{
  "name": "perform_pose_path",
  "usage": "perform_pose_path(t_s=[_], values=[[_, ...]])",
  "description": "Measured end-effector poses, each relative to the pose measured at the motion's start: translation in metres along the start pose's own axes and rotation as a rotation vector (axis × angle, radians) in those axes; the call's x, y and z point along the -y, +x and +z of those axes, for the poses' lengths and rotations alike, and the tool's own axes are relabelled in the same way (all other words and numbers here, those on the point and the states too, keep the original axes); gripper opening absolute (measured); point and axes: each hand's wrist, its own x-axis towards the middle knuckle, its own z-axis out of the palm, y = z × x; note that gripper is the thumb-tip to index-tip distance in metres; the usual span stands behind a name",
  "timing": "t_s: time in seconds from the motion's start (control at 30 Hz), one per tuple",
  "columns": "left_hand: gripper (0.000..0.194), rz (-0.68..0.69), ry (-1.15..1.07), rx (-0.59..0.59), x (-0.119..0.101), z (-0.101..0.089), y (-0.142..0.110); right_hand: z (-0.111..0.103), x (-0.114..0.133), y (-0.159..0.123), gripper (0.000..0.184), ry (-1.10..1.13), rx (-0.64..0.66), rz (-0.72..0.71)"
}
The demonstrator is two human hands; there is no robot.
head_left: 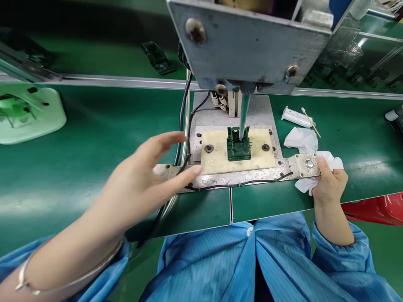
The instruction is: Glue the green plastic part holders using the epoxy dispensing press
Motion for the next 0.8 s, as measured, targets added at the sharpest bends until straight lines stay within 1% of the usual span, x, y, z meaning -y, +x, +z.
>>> perform_pose_path(t_s=[0.07,0.1,0.17,0.23,0.33,0.4,0.5,0.6,0.67,0.73,0.8], values=[[0.089,0.096,-0.087,0.152,-0.009,0.013,0.017,0.001,0.000,0.000,0.036,0.005,-0.010,0.016],[0.094,0.114,-0.115,0.221,-0.013,0.020,0.026,0.001,-0.001,0.000,0.036,0.007,-0.006,0.022],[0.098,0.112,-0.169,0.306,-0.020,0.034,0.041,0.002,-0.001,-0.001,0.036,0.008,0.011,0.033],[0.087,0.106,-0.217,0.359,-0.026,0.046,0.052,0.001,-0.002,-0.001,0.038,0.006,0.034,0.040],[0.065,0.114,-0.355,0.386,-0.033,0.055,0.059,0.001,-0.003,-0.001,0.039,0.032,0.051,0.044],[0.061,0.076,-0.454,0.384,-0.038,0.055,0.059,0.001,-0.004,-0.002,0.039,0.054,0.058,0.053],[0.056,-0.066,-0.505,0.388,-0.048,0.049,0.055,0.002,-0.004,-0.002,0.040,0.061,0.074,0.060],[0.052,-0.219,-0.491,0.444,-0.057,0.041,0.051,0.004,-0.005,0.000,0.041,0.046,0.086,0.040],[0.053,-0.292,-0.476,0.500,-0.060,0.036,0.046,0.005,-0.007,0.002,0.042,0.042,0.089,0.036],[0.052,-0.321,-0.456,0.525,-0.061,0.033,0.037,0.002,-0.007,0.001,0.042,0.011,0.053,0.008],[0.052,-0.305,-0.424,0.519,-0.060,0.030,0.024,-0.004,-0.001,-0.007,0.040,-0.125,-0.014,-0.111]])
